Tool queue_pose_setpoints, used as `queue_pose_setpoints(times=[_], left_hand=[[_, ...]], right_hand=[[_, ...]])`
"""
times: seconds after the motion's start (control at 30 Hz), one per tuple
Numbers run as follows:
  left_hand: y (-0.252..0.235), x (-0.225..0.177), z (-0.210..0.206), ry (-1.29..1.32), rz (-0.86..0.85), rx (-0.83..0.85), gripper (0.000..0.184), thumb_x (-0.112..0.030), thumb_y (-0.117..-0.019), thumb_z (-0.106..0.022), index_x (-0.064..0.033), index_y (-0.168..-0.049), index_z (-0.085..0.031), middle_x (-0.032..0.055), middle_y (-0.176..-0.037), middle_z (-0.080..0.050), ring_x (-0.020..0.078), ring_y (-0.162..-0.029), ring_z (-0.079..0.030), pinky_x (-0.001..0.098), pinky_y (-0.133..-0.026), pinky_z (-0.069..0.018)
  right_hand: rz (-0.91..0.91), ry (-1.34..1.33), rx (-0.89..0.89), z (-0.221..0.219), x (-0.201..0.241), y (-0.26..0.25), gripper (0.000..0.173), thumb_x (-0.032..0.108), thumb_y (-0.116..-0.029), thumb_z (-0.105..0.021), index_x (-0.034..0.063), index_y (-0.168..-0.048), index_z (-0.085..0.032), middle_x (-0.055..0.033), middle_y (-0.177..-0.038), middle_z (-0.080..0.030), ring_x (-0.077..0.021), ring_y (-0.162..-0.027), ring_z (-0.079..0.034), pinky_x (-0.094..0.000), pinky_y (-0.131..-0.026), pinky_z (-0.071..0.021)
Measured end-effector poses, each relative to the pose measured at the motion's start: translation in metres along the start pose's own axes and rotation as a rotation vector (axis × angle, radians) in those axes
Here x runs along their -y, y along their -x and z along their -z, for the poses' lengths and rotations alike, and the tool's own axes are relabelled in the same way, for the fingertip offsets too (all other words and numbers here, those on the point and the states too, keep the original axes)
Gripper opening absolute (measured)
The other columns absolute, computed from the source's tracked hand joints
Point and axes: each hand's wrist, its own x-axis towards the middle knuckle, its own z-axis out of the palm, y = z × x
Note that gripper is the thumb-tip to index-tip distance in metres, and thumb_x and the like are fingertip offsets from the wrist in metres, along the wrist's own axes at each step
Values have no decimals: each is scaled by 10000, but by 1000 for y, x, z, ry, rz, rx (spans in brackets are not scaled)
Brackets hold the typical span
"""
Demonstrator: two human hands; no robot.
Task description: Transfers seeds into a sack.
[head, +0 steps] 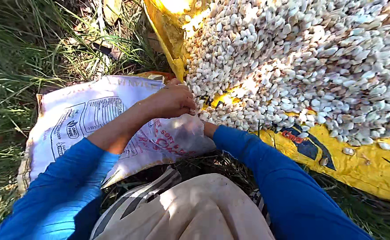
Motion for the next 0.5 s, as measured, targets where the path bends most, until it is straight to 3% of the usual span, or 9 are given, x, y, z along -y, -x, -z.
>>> queue_pose_setpoints(times=[0.07, 0.17, 0.27, 0.33, 0.4, 0.5], left_hand=[[-1, -10, 11, -22, 24, 43, 198, -198, -980, -659, -51, -933, -783, 128, -889, -724, 349, -976, -679, 639, -972, -421], [7, -13, 27, -51, 14, 19, 191, -188, -976, -656, -44, -927, -771, 128, -851, -704, 343, -935, -675, 611, -914, -436], [14, -13, 29, -39, 41, 13, 208, -201, -983, -650, -42, -922, -770, 125, -875, -713, 336, -956, -677, 604, -907, -448], [14, -14, 27, -57, 66, 16, 212, -200, -983, -641, -45, -916, -768, 116, -876, -716, 319, -962, -677, 576, -916, -452], [8, -21, 32, -84, 147, 75, 193, -162, -1016, -627, -45, -958, -768, 101, -931, -726, 282, -1020, -661, 512, -1004, -433], [2, -5, 21, -25, 31, -45, 204, -200, -984, -645, -60, -917, -777, 122, -904, -727, 328, -973, -678, 595, -933, -437]], right_hand=[[-155, -18, 94, 38, 46, 17, 307, 37, -1059, -488, -94, -1314, -597, -260, -1337, -611, -303, -1260, -583, -426, -1104, -416], [30, 170, 46, 118, 47, 1, 247, 111, -1035, -577, -77, -1164, -671, -220, -1083, -679, -275, -974, -641, -460, -889, -505], [-77, 333, -394, 244, 44, 15, 390, 232, -998, -670, -9, -1303, -643, -237, -1293, -651, -374, -1230, -612, -567, -1081, -438], [-170, 467, -583, 310, 13, 20, 604, 347, -967, -693, 45, -1466, -535, -265, -1479, -516, -442, -1413, -448, -653, -1161, -308], [-276, 463, -622, 331, -19, 20, 729, 487, -953, -688, 92, -1531, -482, -270, -1529, -470, -474, -1461, -375, -710, -1172, -248], [-289, 236, -679, 285, -37, 12, 755, 559, -902, -721, 87, -1466, -550, -283, -1400, -577, -486, -1338, -509, -727, -1095, -348]])
